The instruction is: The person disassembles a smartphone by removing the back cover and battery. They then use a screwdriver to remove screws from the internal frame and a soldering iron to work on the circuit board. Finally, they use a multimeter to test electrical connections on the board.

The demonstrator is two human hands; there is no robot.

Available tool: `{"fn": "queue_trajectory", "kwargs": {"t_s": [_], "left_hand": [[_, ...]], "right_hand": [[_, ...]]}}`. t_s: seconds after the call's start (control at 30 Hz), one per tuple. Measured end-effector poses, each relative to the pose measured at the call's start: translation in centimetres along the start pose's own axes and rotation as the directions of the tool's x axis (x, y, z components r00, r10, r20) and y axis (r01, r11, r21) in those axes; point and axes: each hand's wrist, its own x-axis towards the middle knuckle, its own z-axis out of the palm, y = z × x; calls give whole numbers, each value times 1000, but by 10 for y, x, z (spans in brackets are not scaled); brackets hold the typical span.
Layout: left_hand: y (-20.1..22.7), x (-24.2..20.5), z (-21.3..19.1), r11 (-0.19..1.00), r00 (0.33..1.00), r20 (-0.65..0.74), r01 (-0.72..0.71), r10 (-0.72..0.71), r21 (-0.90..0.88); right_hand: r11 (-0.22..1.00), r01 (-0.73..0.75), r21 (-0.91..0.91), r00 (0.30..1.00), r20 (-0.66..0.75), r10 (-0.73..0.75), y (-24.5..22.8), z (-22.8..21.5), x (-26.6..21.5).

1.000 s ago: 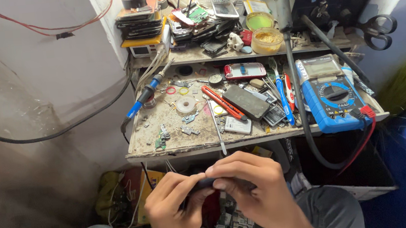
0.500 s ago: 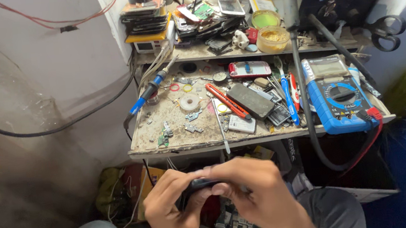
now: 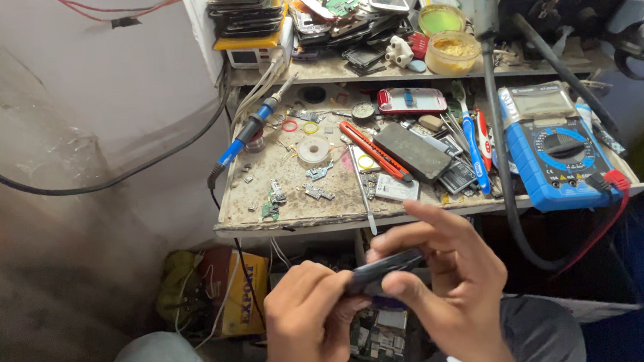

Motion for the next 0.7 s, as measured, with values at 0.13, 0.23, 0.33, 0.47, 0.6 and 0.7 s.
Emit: {"fn": "queue_trajectory", "kwargs": {"t_s": [0.13,0.23,0.33,0.47,0.6,0.7], "left_hand": [[6,8,-4,999,999,46,-26,28,-40],[6,7,0,979,997,39,77,-71,-190],[-3,2,5,985,994,-7,110,-112,-136],[-13,-2,-10,992,998,-40,48,-53,-114],[-8,-5,-4,976,977,-171,96,-130,-194],[-10,-6,4,730,932,-87,216,-353,-648]], "right_hand": [[967,54,-248,996,-49,-68,6,-12,3],[982,25,-188,961,-266,-75,14,-8,-5],[993,-20,-115,974,-228,-6,11,-7,0],[947,49,-319,992,127,-9,-11,-17,13],[884,69,-461,994,109,-21,-11,-19,8],[990,-4,-143,997,-72,-7,-2,-15,1]]}}
